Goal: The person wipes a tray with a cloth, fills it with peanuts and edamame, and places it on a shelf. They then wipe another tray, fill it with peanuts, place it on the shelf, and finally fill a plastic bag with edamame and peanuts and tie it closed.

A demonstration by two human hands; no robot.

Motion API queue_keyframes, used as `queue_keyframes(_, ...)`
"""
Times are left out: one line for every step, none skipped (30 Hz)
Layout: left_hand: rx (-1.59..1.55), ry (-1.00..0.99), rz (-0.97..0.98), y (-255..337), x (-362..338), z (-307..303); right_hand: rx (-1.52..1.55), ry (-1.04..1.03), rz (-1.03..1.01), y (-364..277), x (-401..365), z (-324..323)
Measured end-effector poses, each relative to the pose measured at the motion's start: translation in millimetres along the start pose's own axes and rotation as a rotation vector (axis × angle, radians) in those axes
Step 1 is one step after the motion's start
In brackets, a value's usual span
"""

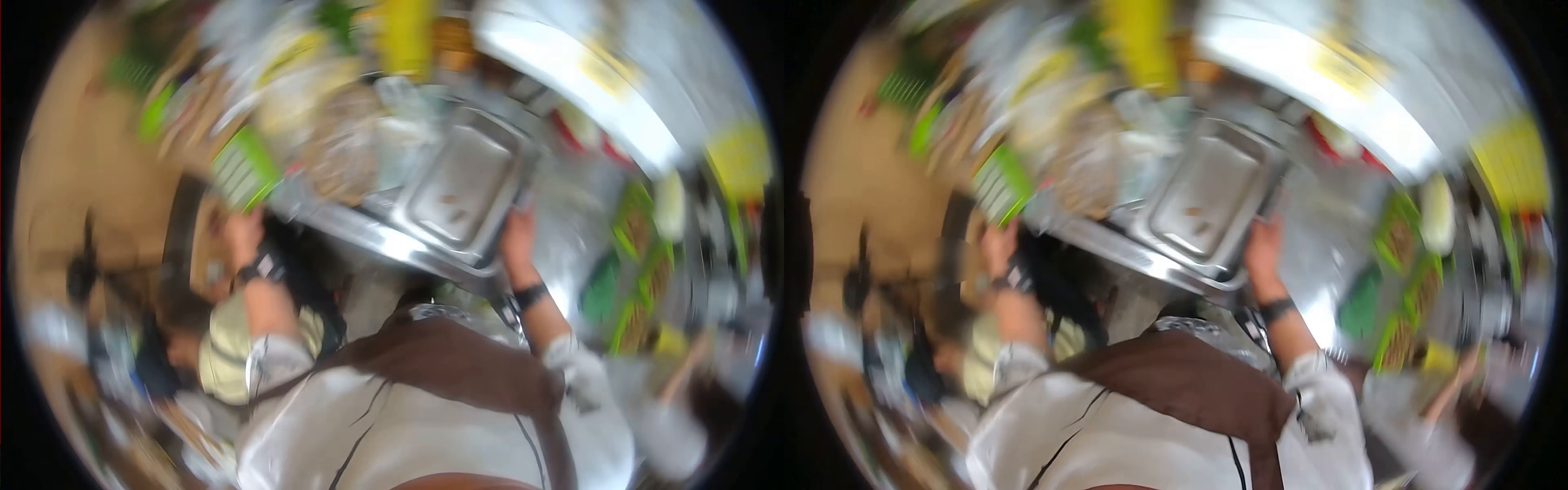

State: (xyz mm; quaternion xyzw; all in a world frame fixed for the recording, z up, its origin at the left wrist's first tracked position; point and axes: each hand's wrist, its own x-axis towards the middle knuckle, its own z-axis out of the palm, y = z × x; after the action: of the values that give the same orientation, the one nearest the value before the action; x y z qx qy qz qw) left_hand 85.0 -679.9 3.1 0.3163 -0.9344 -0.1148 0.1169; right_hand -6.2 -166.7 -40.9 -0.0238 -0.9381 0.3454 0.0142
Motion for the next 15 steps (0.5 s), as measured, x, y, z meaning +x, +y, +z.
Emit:
queue_keyframes(0.110, -0.024, -0.038, -12, 2, 3, -0.376, -0.067, -0.226, 7, -4, 6)
queue_keyframes(-0.003, -0.237, -0.235, 13, -1, -28, -0.313, -0.093, -0.162, -7, -2, 3)
queue_keyframes(0.180, -0.291, -0.219, -15, 10, -11, -0.357, 0.016, -0.228, -4, -6, 12)
queue_keyframes(0.021, -0.176, -0.068, -42, 13, -3, -0.298, -0.110, -0.144, -14, -1, 3)
queue_keyframes(-0.122, -0.084, 0.098, -69, 15, 4, 0.449, 0.039, 0.231, -45, -6, -13)
queue_keyframes(0.231, -0.182, -0.040, -10, -4, -44, 0.473, 0.003, 0.307, -37, -4, -7)
queue_keyframes(0.181, -0.183, 0.070, -97, 26, -11, 0.568, 0.060, 0.288, -38, -3, -8)
queue_keyframes(0.051, -0.201, 0.049, -111, 25, -14, 0.620, 0.088, 0.202, -35, -2, -11)
queue_keyframes(-0.074, -0.215, 0.009, -110, 18, -20, 0.618, 0.126, 0.210, -34, -4, -12)
queue_keyframes(-0.139, -0.190, -0.012, -102, 8, -28, 0.683, 0.210, 0.187, -33, -6, -11)
queue_keyframes(-0.174, -0.146, -0.015, -79, -3, -38, 0.746, 0.292, 0.155, -32, -6, -13)
queue_keyframes(-0.218, -0.104, -0.025, -61, -18, -51, 0.787, 0.336, 0.135, -39, -10, -29)
queue_keyframes(-0.260, -0.079, -0.017, -36, -31, -62, 0.788, 0.353, 0.125, -34, -12, -38)
queue_keyframes(-0.318, -0.054, -0.009, -7, -46, -74, 0.757, 0.317, 0.050, -28, -14, -48)
queue_keyframes(-0.358, -0.040, 0.007, 11, -60, -89, 0.722, 0.280, -0.028, -21, -16, -58)
